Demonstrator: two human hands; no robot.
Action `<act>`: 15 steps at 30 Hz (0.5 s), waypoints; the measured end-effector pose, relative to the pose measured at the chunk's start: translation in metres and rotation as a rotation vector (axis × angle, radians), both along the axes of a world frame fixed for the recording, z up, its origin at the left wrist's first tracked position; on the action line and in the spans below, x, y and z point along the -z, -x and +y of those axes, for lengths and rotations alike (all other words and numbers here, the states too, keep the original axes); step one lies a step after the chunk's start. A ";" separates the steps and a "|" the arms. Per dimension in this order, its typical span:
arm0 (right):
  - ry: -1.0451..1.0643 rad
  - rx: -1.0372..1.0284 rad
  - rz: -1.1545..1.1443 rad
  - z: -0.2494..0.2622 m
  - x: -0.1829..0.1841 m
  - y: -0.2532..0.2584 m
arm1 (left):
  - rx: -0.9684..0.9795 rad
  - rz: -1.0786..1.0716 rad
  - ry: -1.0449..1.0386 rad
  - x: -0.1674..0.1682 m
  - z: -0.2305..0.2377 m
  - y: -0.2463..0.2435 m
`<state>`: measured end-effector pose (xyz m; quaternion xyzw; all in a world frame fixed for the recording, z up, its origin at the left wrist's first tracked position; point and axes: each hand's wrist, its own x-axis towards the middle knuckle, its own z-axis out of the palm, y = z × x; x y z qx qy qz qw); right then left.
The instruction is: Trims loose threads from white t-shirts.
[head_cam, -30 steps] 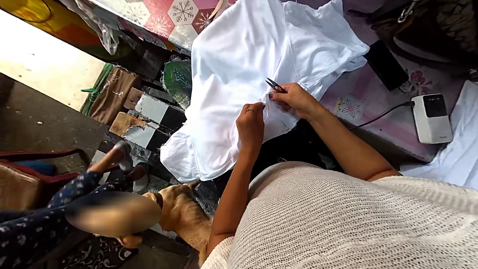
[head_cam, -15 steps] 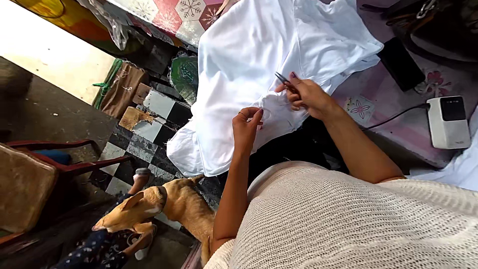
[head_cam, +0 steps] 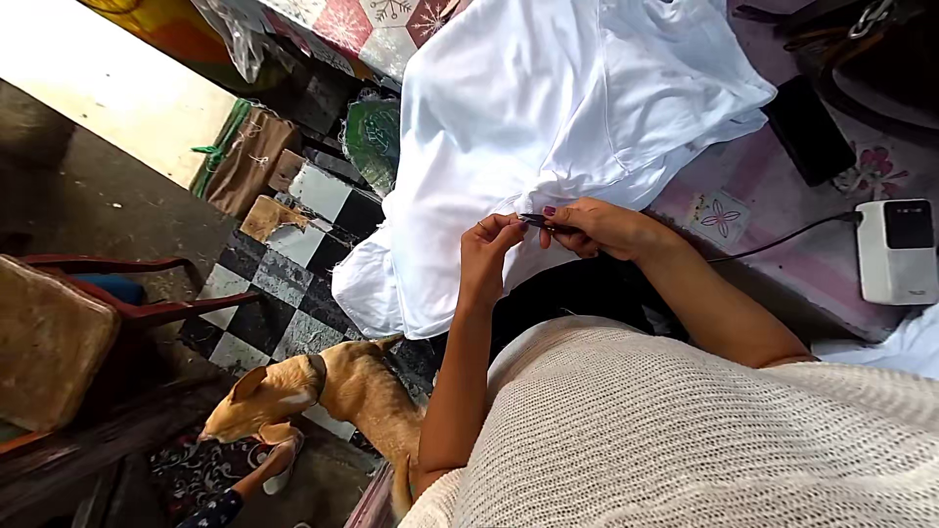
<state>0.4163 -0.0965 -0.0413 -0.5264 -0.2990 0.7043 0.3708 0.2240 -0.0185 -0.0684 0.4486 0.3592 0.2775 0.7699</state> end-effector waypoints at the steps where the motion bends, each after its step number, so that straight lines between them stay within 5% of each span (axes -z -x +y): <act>1: -0.005 0.001 -0.016 0.001 0.000 0.000 | -0.005 -0.003 -0.001 0.000 0.000 0.000; 9: -0.041 0.051 -0.090 0.004 0.006 -0.001 | -0.016 -0.017 -0.017 0.008 0.003 -0.004; 13: -0.055 0.113 -0.135 0.007 0.014 -0.014 | -0.003 0.606 -0.659 0.001 0.003 0.018; 15: -0.062 0.124 -0.113 0.010 0.017 -0.020 | 0.140 0.787 -0.762 -0.015 -0.008 0.024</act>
